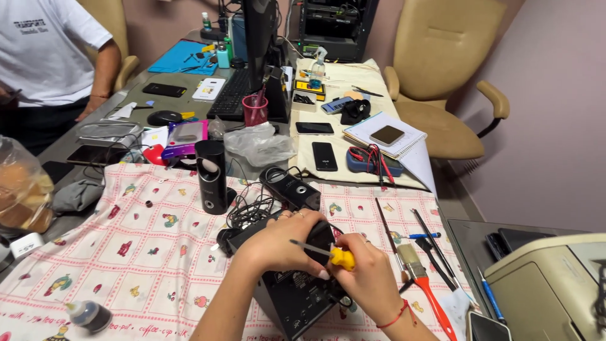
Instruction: The person is unscrewing the back panel of a speaker system's subwoofer unit using a manual screwdriver.
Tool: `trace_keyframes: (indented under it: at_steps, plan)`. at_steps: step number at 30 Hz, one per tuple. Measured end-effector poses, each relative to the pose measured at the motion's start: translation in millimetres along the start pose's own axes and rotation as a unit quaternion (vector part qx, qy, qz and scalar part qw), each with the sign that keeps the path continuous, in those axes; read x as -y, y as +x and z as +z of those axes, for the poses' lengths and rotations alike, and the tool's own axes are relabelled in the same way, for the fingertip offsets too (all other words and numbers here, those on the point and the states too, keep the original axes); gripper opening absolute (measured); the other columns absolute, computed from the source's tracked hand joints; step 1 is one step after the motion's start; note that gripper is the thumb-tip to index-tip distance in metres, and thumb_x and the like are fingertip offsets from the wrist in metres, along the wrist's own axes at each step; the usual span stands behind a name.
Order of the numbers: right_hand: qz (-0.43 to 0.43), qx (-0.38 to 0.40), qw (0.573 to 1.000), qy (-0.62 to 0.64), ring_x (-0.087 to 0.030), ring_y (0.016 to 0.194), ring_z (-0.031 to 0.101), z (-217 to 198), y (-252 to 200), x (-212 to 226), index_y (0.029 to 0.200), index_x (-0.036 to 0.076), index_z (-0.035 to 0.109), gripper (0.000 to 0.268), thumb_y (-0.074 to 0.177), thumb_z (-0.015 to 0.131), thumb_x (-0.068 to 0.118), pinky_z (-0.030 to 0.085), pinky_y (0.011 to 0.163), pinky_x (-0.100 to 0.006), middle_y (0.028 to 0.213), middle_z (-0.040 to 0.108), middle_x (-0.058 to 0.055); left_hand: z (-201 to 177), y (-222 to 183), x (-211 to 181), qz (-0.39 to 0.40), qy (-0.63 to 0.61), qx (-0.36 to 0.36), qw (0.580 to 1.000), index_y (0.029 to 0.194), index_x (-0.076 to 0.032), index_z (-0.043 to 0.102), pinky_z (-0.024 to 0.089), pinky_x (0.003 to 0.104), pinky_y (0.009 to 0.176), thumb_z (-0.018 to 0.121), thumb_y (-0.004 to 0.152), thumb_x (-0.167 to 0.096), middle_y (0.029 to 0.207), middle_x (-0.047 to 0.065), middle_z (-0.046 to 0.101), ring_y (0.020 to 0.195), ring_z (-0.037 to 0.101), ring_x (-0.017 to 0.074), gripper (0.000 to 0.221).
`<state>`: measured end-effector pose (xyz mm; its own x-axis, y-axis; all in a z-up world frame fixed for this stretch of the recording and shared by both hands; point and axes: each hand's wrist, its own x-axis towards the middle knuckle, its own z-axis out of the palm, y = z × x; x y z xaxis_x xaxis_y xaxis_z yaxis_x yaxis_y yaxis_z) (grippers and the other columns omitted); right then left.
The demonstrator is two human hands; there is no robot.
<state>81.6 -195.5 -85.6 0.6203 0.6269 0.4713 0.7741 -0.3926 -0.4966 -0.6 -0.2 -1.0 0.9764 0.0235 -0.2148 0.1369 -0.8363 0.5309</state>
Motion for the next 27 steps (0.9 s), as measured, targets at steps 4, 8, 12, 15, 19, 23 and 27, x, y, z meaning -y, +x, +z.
trace_keyframes:
  at_steps: [4, 8, 12, 15, 19, 23, 27]
  plan:
    - [-0.045, -0.013, 0.999, 0.019, -0.019, 0.072, 0.068, -14, 1, -1, 0.099, 0.014, 0.064, 0.028, 0.075, 0.076, 0.011, 0.05, 0.064, -0.032, 0.089, 0.073, 0.0, -4, -2, -4, -0.009, 0.007, 0.012, 1.0, 0.148, -0.024, 0.041, 0.032, 0.05, 0.11, 0.086, 0.063, -0.05, 0.149, 0.003, 0.049, 0.134, 0.044, 0.03, 0.1]
    - [0.046, -0.086, 0.993, 0.062, -0.012, 0.069, 0.067, -28, 2, -20, 0.093, 0.012, 0.073, 0.011, 0.084, 0.075, 0.018, 0.054, 0.065, -0.026, 0.082, 0.076, -0.001, -4, -2, -7, -0.011, 0.021, 0.011, 1.0, 0.15, -0.023, 0.04, 0.033, 0.051, 0.11, 0.088, 0.065, -0.049, 0.153, 0.004, 0.046, 0.136, 0.044, 0.0334, 0.101]
    - [0.289, -0.039, 0.948, 0.127, -0.012, 0.07, 0.055, -30, 0, -58, 0.077, 0.009, 0.068, 0.015, 0.086, 0.073, 0.02, 0.044, 0.068, -0.025, 0.079, 0.072, 0.001, -5, -4, -7, -0.015, 0.015, 0.011, 1.0, 0.15, -0.023, 0.039, 0.032, 0.05, 0.111, 0.088, 0.067, -0.048, 0.153, 0.004, 0.047, 0.137, 0.042, 0.0323, 0.1]
    - [0.347, 0.014, 0.918, 0.193, -0.014, 0.05, 0.048, 3, -11, -121, 0.082, 0.008, 0.071, 0.015, 0.085, 0.078, 0.021, 0.04, 0.05, -0.028, 0.063, 0.061, -0.005, -3, -3, -7, -0.01, 0.015, 0.005, 1.0, 0.148, -0.024, 0.042, 0.033, 0.049, 0.11, 0.088, 0.065, -0.048, 0.151, 0.002, 0.048, 0.135, 0.045, 0.0315, 0.098]
    - [0.362, 0.015, 0.914, 0.181, -0.015, 0.045, 0.051, 26, -9, -145, 0.075, 0.007, 0.072, 0.013, 0.083, 0.076, 0.017, 0.042, 0.044, -0.028, 0.058, 0.06, -0.005, -3, 0, -5, -0.012, 0.016, 0.008, 1.0, 0.149, -0.024, 0.041, 0.032, 0.05, 0.112, 0.088, 0.066, -0.048, 0.155, 0.002, 0.045, 0.138, 0.043, 0.0316, 0.099]
    - [0.38, 0.016, 0.912, 0.151, -0.013, 0.048, 0.053, 40, -8, -166, 0.087, 0.011, 0.075, 0.02, 0.082, 0.077, 0.03, 0.042, 0.049, -0.028, 0.06, 0.064, -0.004, -5, -6, -11, -0.013, -0.003, -0.004, 1.0, 0.149, -0.022, 0.044, 0.032, 0.053, 0.11, 0.059, 0.077, -0.068, 0.15, 0.006, 0.049, 0.135, 0.045, 0.0344, 0.086]
    - [0.385, 0.007, 0.908, 0.167, -0.015, 0.048, 0.053, 5, -7, -102, 0.091, 0.006, 0.072, 0.031, 0.09, 0.074, 0.036, 0.048, 0.044, -0.028, 0.068, 0.058, -0.006, -9, -7, -15, -0.019, -0.032, -0.011, 0.999, 0.149, -0.026, 0.048, 0.029, 0.052, 0.111, 0.035, 0.095, -0.065, 0.148, 0.006, 0.052, 0.135, 0.045, 0.0345, 0.068]
